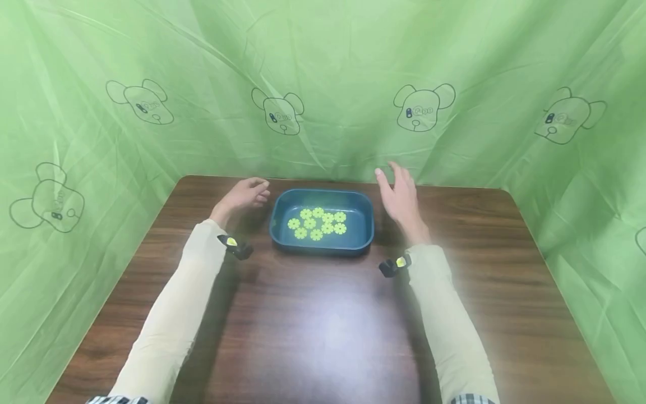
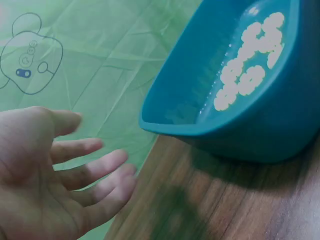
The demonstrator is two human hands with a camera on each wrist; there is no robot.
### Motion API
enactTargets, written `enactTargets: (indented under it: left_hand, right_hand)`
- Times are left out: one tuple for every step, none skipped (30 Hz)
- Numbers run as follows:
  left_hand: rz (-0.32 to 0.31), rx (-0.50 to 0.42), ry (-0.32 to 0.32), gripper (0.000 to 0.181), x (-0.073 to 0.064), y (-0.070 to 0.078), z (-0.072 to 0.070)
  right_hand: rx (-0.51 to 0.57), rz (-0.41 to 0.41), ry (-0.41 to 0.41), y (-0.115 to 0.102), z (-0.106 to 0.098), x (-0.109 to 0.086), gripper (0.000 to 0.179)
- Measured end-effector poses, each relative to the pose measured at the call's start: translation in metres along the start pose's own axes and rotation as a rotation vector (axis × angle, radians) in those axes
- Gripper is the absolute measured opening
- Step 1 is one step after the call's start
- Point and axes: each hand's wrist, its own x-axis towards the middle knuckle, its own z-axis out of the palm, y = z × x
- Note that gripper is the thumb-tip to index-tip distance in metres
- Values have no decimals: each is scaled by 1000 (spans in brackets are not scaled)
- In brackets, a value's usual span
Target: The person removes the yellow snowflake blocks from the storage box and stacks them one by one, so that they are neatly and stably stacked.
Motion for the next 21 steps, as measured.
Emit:
enactTargets:
  left_hand:
    - [-7, -37, -20, 44, 1, 0, 1]
    - [-17, -69, -36, 41, 2, 0, 1]
    - [-27, -94, -54, 38, 2, 0, 2]
    - [-38, -108, -69, 36, 2, 0, 3]
    - [-51, -126, -82, 34, 3, 0, 5]
    - [-63, -132, -95, 33, 3, 0, 6]
    - [-76, -141, -104, 32, 3, 0, 7]
    - [-89, -146, -112, 31, 3, 0, 9]
    - [-99, -141, -122, 31, 3, 0, 10]
    - [-111, -134, -126, 30, 2, 0, 11]
    - [-122, -131, -127, 30, 2, 1, 12]
    - [-133, -120, -127, 30, 1, 1, 13]
    - [-142, -109, -125, 31, 0, 2, 15]
    - [-148, -95, -122, 32, -1, 2, 16]
    - [-151, -79, -120, 33, -2, 3, 17]
    - [-153, -70, -117, 35, -3, 3, 17]
    - [-153, -61, -115, 37, -4, 4, 18]
    - [-151, -50, -115, 38, -4, 4, 19]
    - [-149, -47, -116, 39, -5, 3, 19]
    - [-148, -49, -118, 40, -5, 3, 20]
    - [-148, -52, -122, 41, -5, 3, 20]
  right_hand:
    - [35, 8, -11, -2, 0, 0, 68]
    - [70, 18, -25, -3, 0, 0, 68]
    - [103, 28, -43, -5, 0, 1, 67]
    - [141, 38, -62, -6, 1, 1, 67]
    - [177, 52, -84, -8, 2, 1, 67]
    - [215, 65, -107, -9, 3, 1, 66]
    - [252, 75, -130, -10, 5, 1, 65]
    - [286, 84, -147, -12, 7, 1, 64]
    - [324, 93, -165, -13, 10, 1, 63]
    - [363, 105, -182, -15, 13, 1, 61]
    - [389, 117, -196, -16, 15, 0, 60]
    - [410, 125, -209, -17, 17, 0, 59]
    - [435, 134, -222, -18, 20, 0, 58]
    - [457, 143, -233, -19, 22, -1, 57]
    - [481, 150, -248, -19, 24, -1, 56]
    - [503, 156, -262, -20, 26, -2, 55]
    - [522, 161, -276, -21, 29, -3, 54]
    - [538, 166, -292, -21, 31, -4, 53]
    - [551, 174, -305, -21, 34, -5, 52]
    - [553, 180, -319, -22, 37, -6, 51]
    - [560, 188, -334, -22, 40, -8, 49]
